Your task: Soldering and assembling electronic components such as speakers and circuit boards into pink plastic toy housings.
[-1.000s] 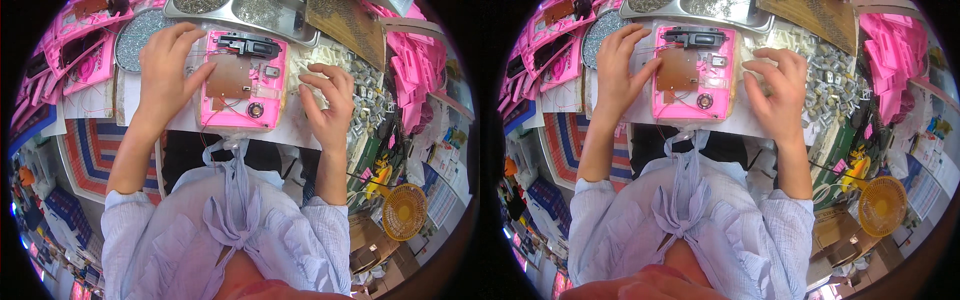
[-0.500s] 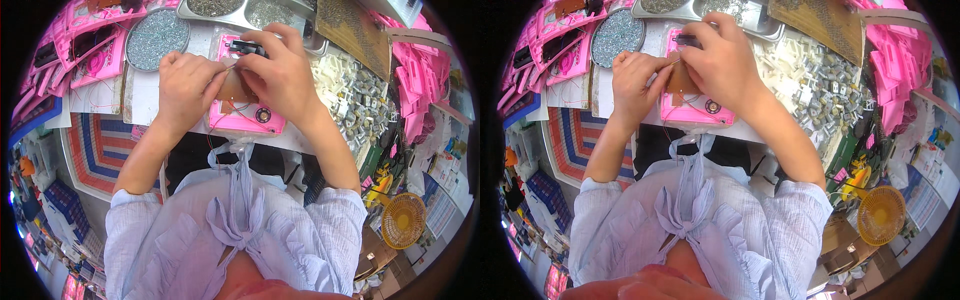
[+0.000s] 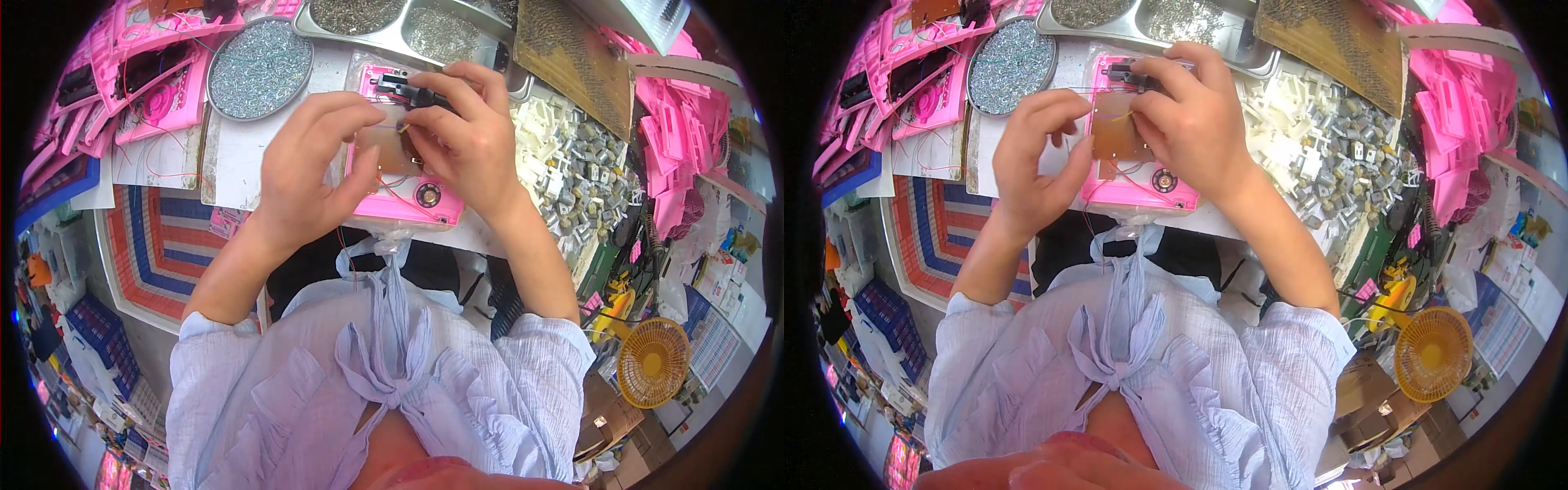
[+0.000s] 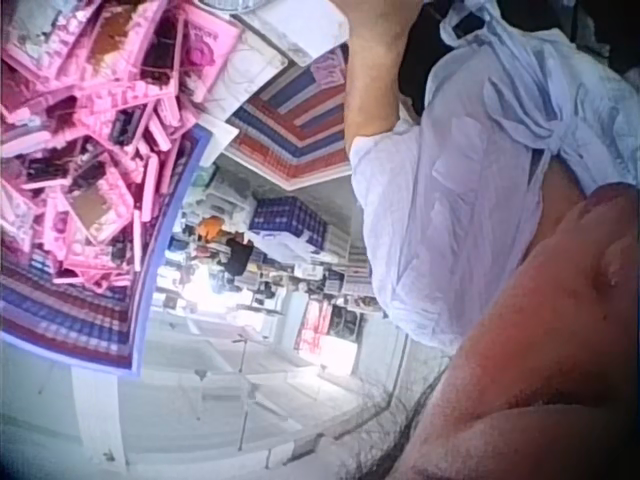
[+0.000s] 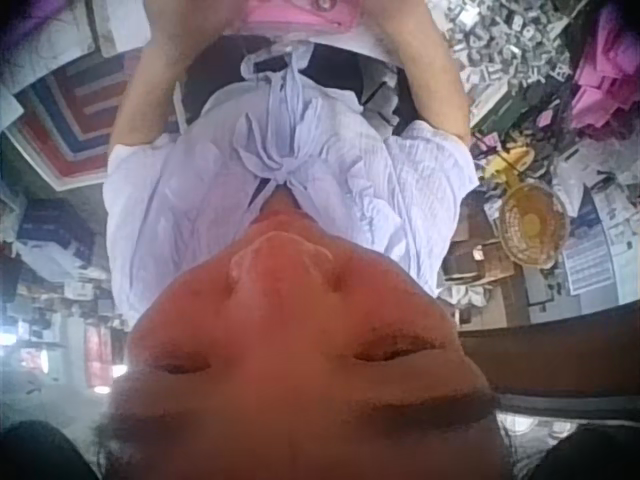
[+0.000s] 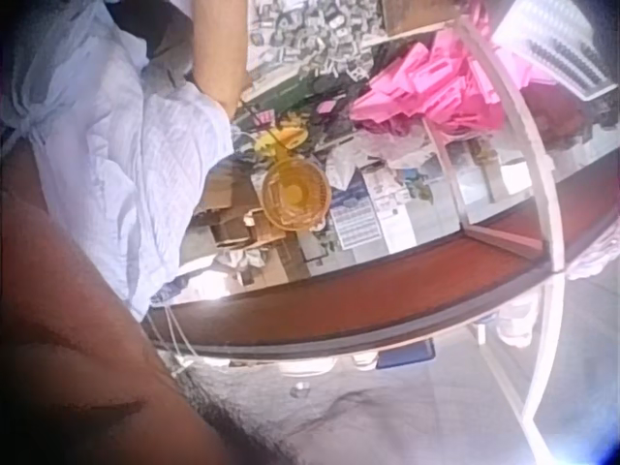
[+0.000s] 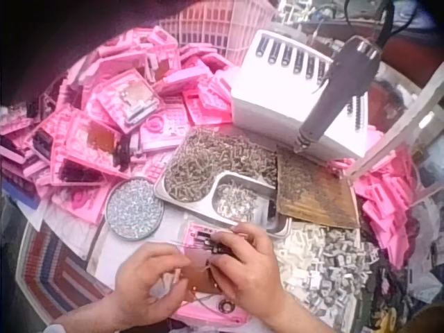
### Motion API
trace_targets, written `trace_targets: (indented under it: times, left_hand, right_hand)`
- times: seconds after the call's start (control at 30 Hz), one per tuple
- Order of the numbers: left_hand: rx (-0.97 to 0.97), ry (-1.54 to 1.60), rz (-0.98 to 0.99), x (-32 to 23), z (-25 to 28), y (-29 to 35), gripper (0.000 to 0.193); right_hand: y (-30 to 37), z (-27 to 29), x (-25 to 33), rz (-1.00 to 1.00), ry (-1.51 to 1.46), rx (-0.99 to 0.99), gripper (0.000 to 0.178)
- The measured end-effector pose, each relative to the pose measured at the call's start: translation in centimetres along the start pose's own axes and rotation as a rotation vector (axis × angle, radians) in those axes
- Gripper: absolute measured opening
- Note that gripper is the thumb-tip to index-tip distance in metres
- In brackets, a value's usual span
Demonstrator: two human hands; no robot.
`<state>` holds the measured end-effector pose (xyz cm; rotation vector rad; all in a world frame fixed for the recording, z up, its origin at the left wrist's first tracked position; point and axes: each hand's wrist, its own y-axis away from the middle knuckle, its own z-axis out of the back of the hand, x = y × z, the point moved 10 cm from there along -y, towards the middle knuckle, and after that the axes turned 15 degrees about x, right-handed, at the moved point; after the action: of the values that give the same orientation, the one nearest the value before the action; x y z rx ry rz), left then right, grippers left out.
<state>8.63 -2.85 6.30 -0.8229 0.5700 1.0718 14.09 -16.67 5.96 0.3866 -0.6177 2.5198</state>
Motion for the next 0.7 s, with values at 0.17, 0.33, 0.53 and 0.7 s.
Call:
trace_targets:
  times: [0.17,0.33,0.53,0.7]
  left_hand:
    - [0.114,0.397,0.100,3.2,-4.8,-1.4,0.033]
    - [0.328,0.438,0.120,2.0,-7.2,-3.5,0.031]
    - [0.247,0.360,0.078,1.9,-7.5,-4.2,0.030]
    - [0.168,0.217,0.077,1.7,-6.5,-3.9,0.024]
  right_hand:
    - [1.5,1.8,-0.9,-0.024,-0.067,-0.044,0.021]
    - [3.5,2.5,-3.2,-0.137,-0.205,-0.078,0.018]
    - [4.0,2.4,-4.7,-0.187,-0.274,-0.079,0.016]
    - [4.2,2.4,-4.7,-0.180,-0.247,-0.079,0.016]
